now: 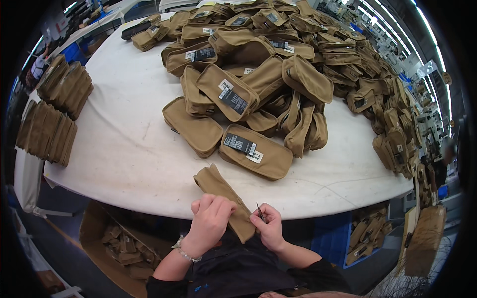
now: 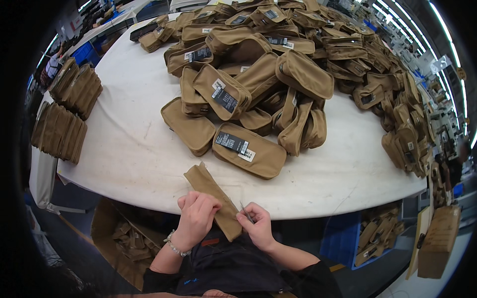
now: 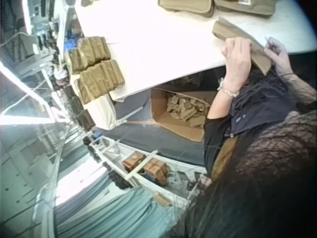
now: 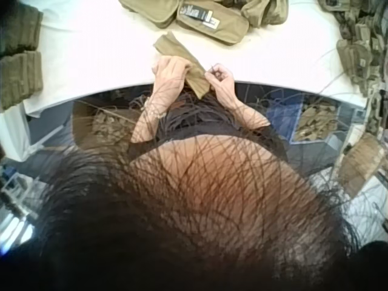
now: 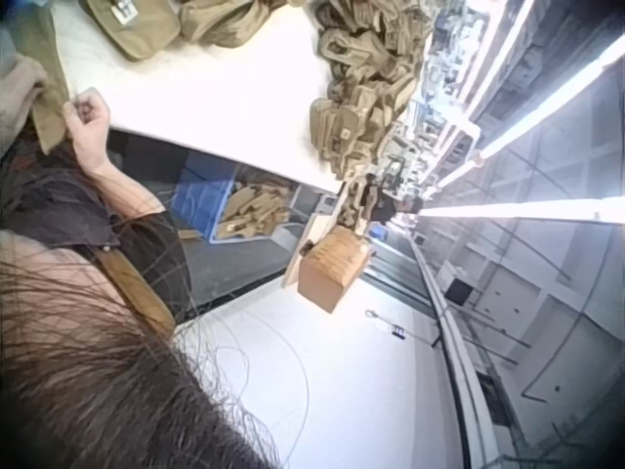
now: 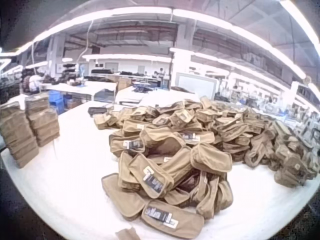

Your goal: Trimming excess threads and inspecting manufactured fabric pouches in a workshop.

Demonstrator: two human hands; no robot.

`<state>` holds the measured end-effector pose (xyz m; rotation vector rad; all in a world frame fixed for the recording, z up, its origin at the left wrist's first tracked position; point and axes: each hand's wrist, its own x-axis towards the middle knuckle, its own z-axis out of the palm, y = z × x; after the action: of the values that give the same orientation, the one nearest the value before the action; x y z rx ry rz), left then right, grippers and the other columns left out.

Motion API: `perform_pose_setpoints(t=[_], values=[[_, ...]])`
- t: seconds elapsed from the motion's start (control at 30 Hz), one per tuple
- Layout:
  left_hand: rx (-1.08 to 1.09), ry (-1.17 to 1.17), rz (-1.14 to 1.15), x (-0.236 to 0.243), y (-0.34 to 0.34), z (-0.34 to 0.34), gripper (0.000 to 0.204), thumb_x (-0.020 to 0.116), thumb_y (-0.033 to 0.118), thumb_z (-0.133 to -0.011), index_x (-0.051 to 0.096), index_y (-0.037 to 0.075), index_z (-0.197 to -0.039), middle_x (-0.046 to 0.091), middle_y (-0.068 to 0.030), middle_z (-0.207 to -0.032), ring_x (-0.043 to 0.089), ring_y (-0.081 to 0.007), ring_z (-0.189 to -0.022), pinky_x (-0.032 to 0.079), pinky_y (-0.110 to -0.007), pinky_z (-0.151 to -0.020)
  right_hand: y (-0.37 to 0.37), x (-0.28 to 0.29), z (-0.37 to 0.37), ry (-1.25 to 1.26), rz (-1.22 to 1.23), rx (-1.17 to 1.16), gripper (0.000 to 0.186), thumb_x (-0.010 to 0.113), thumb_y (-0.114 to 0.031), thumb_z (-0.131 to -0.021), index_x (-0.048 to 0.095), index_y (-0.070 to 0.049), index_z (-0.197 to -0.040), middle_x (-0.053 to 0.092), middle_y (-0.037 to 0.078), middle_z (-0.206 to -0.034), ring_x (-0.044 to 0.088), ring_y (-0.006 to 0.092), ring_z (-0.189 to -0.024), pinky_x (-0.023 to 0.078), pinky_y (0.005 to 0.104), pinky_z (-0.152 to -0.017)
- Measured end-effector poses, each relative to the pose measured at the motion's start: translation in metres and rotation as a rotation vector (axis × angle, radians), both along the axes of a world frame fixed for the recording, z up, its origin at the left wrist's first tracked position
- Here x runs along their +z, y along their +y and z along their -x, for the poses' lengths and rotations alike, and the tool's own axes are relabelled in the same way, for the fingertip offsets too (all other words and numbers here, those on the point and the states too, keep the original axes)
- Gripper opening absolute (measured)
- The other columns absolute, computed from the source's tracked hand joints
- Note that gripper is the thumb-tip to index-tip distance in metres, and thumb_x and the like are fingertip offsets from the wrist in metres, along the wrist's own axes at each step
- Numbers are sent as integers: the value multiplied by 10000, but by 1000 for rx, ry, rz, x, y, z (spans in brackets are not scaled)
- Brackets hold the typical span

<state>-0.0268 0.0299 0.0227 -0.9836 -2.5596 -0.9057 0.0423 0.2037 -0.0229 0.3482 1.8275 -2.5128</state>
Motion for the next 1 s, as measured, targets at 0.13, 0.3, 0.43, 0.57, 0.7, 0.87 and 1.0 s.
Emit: perform_pose_setpoints(t=[0.13,0.3,0.43,0.57,0.7,0.87,1.0], values=[[109,103,140,13,3,-8,165,687,82,-760,627,126,-908,576,26,-857,507,-184,-849,307,-341,-774,-5,-4,-1,14,-7,-96,107,633,-41,-908,545,-43,-847,541,-52,-703,432,-11,-597,325,166,-530],[108,112,242,15,1,-2,129,695,110,-765,648,131,-883,557,24,-821,489,-185,-826,300,-350,-771,-19,-6,-5,52,47,-184,111,639,-45,-905,544,-45,-847,535,-57,-708,430,-12,-597,324,164,-531],[-37,-145,-74,5,1,5,107,707,108,-762,647,128,-847,562,20,-814,477,-200,-827,295,-359,-769,-19,-3,-10,-51,122,-134,128,655,-6,-860,536,-52,-847,530,-29,-739,443,34,-645,358,193,-598],[-43,-281,-224,-8,2,1,92,711,82,-755,645,120,-808,580,17,-812,467,-213,-850,295,-354,-785,-5,13,-1,-59,80,-35,141,675,-14,-857,550,-39,-918,568,-4,-796,490,44,-682,385,189,-618],[-58,-279,-327,-14,2,0,103,717,70,-750,647,123,-805,593,12,-826,471,-219,-857,302,-347,-797,25,38,24,274,-746,93,372,802,-153,-758,666,-76,-1095,648,27,-839,598,112,-648,473,255,-598],[-37,-225,-451,-34,3,-2,106,702,58,-769,632,114,-825,587,-11,-831,484,-227,-843,321,-348,-792,41,87,44,701,-1572,85,334,794,-294,-708,709,-161,-1003,511,-44,-653,450,131,-454,299,279,-451],[22,-194,-573,-39,6,-2,108,661,29,-800,600,98,-854,580,-34,-837,494,-236,-831,326,-347,-788,36,103,54,792,-1642,213,314,810,-290,-689,722,-150,-957,456,-50,-582,426,107,-434,265,280,-453]])
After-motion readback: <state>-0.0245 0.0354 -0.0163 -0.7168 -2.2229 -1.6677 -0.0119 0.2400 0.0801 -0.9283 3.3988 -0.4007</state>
